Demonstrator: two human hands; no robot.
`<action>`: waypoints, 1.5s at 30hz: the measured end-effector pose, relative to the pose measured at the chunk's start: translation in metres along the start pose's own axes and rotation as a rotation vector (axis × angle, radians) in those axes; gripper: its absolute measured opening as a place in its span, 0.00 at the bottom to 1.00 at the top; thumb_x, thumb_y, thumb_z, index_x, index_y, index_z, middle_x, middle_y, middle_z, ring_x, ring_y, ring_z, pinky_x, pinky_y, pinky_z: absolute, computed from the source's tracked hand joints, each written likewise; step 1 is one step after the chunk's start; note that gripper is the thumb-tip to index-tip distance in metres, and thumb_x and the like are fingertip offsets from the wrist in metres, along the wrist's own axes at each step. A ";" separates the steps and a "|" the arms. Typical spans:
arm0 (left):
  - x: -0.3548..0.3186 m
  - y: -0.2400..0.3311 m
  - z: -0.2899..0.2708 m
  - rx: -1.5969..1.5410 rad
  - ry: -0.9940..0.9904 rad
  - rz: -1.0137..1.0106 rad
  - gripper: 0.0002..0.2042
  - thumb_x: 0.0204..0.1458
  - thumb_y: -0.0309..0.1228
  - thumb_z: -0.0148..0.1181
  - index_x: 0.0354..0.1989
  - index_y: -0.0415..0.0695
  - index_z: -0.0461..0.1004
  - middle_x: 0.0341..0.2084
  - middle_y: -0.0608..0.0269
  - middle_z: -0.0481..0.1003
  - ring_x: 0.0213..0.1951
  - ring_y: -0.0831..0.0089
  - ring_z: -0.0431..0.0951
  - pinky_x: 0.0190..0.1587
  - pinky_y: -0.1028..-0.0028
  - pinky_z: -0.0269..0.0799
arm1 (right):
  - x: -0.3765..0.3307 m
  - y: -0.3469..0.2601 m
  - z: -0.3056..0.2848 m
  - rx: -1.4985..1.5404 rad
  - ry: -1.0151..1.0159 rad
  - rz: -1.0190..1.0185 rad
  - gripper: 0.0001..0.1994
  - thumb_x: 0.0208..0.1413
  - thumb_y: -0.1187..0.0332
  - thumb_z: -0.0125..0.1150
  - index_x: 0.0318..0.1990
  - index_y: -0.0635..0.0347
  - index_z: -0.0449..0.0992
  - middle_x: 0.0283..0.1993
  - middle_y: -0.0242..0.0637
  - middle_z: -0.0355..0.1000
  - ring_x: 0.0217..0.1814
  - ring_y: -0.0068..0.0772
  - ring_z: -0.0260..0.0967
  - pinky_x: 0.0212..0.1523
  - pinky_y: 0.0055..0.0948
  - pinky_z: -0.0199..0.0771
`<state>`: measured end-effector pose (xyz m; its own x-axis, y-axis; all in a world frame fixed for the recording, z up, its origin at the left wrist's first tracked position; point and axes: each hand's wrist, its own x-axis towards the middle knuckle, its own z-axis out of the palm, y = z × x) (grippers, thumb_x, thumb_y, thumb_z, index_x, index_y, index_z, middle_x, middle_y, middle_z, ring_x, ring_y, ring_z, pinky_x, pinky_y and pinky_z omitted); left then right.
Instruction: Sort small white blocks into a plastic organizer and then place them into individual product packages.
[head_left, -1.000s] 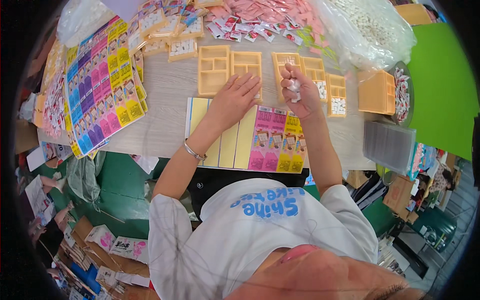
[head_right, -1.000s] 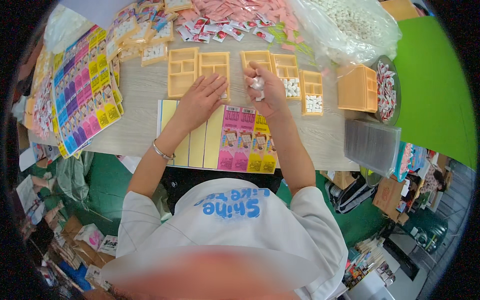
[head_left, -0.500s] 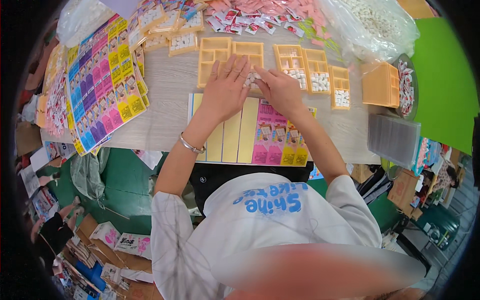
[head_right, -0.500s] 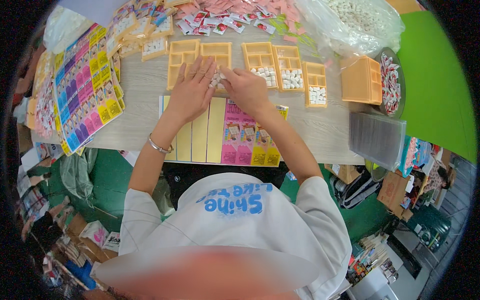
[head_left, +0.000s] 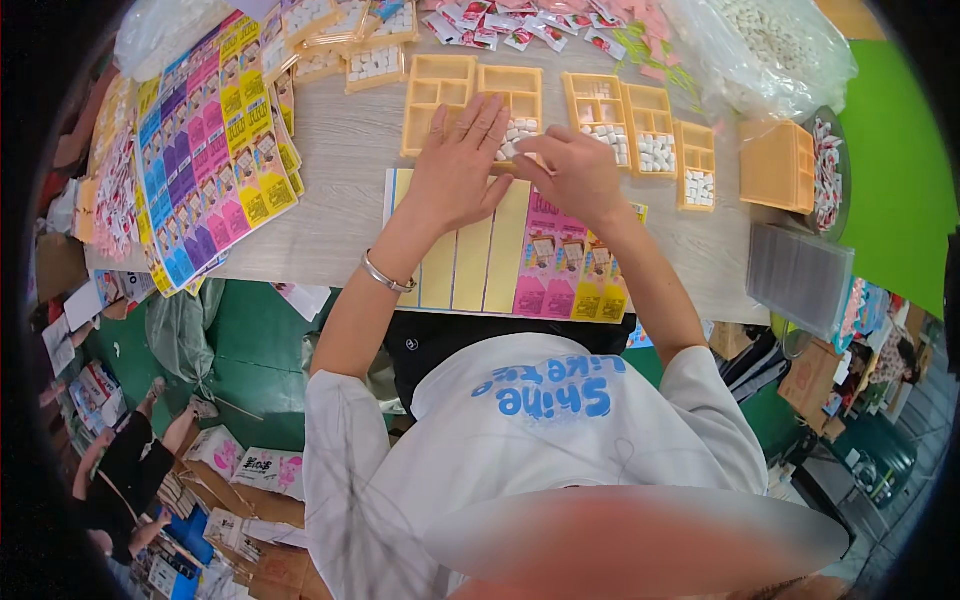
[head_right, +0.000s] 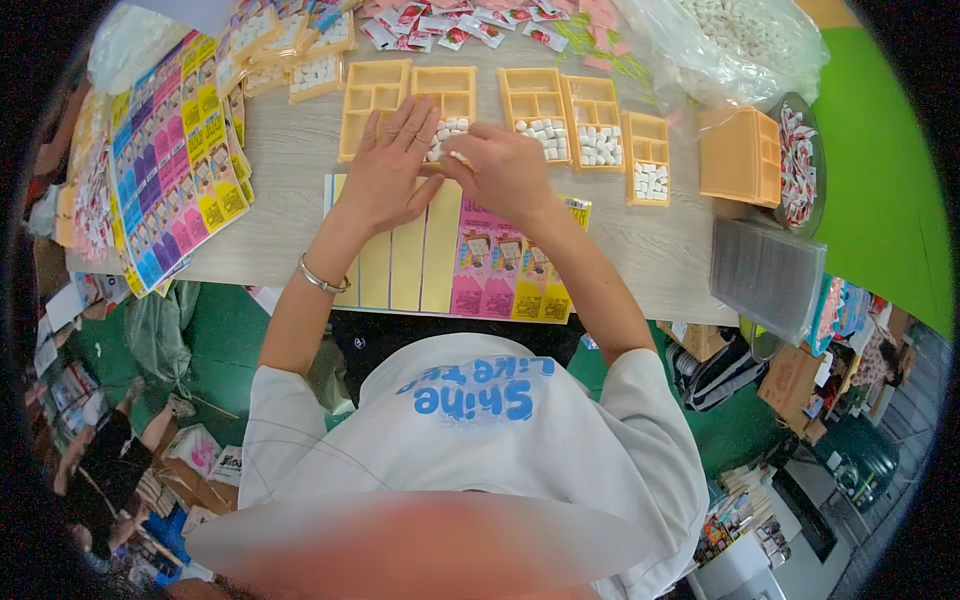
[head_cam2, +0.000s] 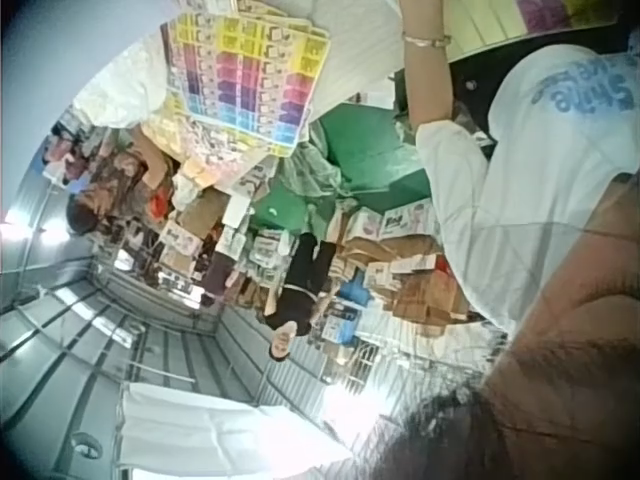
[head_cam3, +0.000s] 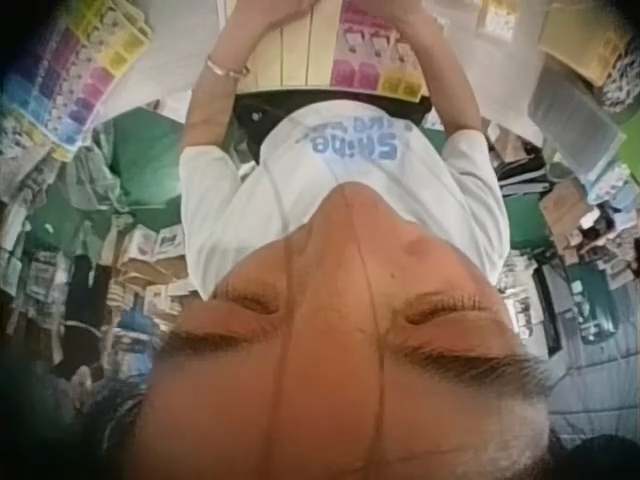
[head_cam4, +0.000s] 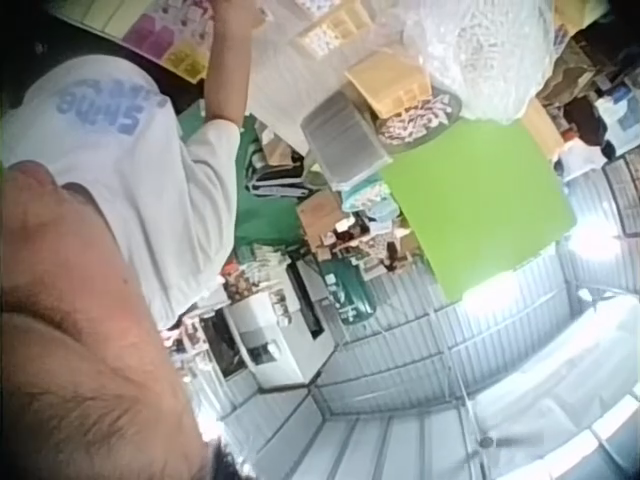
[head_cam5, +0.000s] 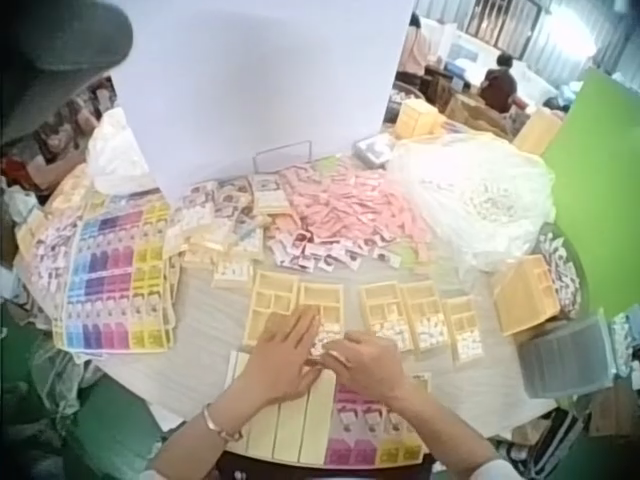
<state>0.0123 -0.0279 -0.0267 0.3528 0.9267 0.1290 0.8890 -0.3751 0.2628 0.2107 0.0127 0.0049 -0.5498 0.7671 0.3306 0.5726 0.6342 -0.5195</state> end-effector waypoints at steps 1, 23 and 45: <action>-0.001 0.000 0.000 -0.005 0.001 0.004 0.38 0.55 0.48 0.58 0.73 0.43 0.56 0.74 0.55 0.54 0.75 0.61 0.50 0.74 0.48 0.41 | -0.001 -0.001 0.002 0.002 -0.001 0.003 0.06 0.51 0.65 0.71 0.36 0.49 0.83 0.29 0.32 0.75 0.27 0.37 0.75 0.28 0.34 0.75; 0.018 0.039 0.017 0.008 -0.002 -0.074 0.47 0.53 0.62 0.58 0.74 0.44 0.53 0.75 0.57 0.51 0.77 0.60 0.44 0.75 0.48 0.34 | 0.067 0.222 -0.169 0.330 0.675 0.523 0.14 0.62 0.61 0.64 0.48 0.62 0.83 0.23 0.23 0.69 0.25 0.13 0.60 0.26 0.18 0.58; -0.016 -0.057 -0.039 -0.105 0.080 -0.229 0.36 0.38 0.46 0.77 0.60 0.55 0.73 0.56 0.64 0.71 0.60 0.61 0.66 0.65 0.58 0.55 | 0.120 0.454 -0.263 -0.929 0.060 0.676 0.26 0.63 0.44 0.48 0.60 0.49 0.75 0.59 0.53 0.73 0.58 0.60 0.73 0.60 0.49 0.68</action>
<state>-0.0553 -0.0221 -0.0062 0.1182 0.9845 0.1293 0.9063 -0.1602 0.3912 0.5652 0.4178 0.0160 0.0563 0.9652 0.2553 0.9806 -0.1016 0.1678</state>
